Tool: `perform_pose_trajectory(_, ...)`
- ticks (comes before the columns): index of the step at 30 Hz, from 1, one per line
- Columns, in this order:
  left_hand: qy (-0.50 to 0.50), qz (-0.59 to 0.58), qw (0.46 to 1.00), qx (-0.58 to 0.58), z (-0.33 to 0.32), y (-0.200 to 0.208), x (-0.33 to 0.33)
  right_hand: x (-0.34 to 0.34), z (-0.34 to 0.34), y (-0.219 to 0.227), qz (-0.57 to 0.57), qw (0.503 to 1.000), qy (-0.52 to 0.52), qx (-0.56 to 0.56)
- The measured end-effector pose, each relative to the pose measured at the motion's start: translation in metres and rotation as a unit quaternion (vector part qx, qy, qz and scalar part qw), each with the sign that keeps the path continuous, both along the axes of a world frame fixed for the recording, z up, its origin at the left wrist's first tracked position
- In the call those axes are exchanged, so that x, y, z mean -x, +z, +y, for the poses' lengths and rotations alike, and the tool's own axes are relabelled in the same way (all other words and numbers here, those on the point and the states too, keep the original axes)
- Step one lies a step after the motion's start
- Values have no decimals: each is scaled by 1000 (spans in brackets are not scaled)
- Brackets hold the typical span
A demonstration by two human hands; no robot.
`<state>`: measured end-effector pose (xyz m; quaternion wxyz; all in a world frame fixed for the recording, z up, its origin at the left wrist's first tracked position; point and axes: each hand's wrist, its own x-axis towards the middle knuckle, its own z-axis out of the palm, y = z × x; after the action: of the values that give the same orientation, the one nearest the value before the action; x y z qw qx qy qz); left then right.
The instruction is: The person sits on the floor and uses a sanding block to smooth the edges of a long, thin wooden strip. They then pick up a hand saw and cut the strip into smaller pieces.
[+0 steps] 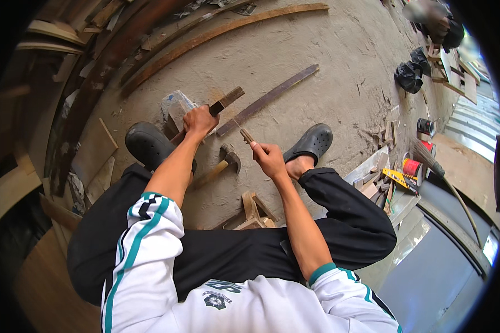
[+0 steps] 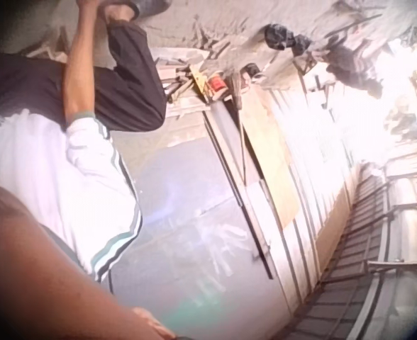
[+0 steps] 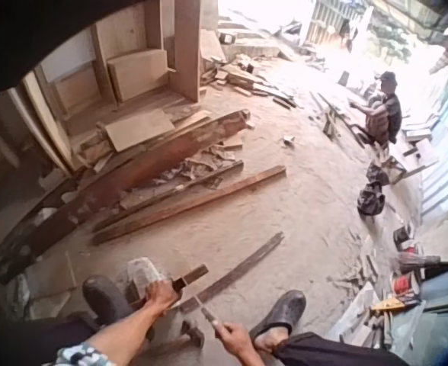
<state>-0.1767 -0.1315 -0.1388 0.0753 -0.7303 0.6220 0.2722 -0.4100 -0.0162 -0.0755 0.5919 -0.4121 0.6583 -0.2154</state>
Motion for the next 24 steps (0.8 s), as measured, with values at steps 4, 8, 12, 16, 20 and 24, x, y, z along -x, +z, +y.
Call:
perform_pose_trajectory(4,0,10,1000,-10,-1,5,-3,-10,0,19,-14,998,66,18)
perform_pose_trajectory(8,0,18,1000,-20,0,9,-4,-14,19,82,-33,985,119,119)
perform_pose_trajectory(12,3,33,999,-8,0,5,-5,-1,32,95,87,974,130,166)
perform_pose_trajectory(16,-6,47,999,4,3,-3,-12,4,34,127,121,978,129,108)
perform_pose_trajectory(20,-17,38,999,-22,1,2,-11,-15,21,128,146,970,117,153)
perform_pose_trajectory(24,9,64,997,-30,0,-2,-6,-42,-15,101,168,972,95,136)
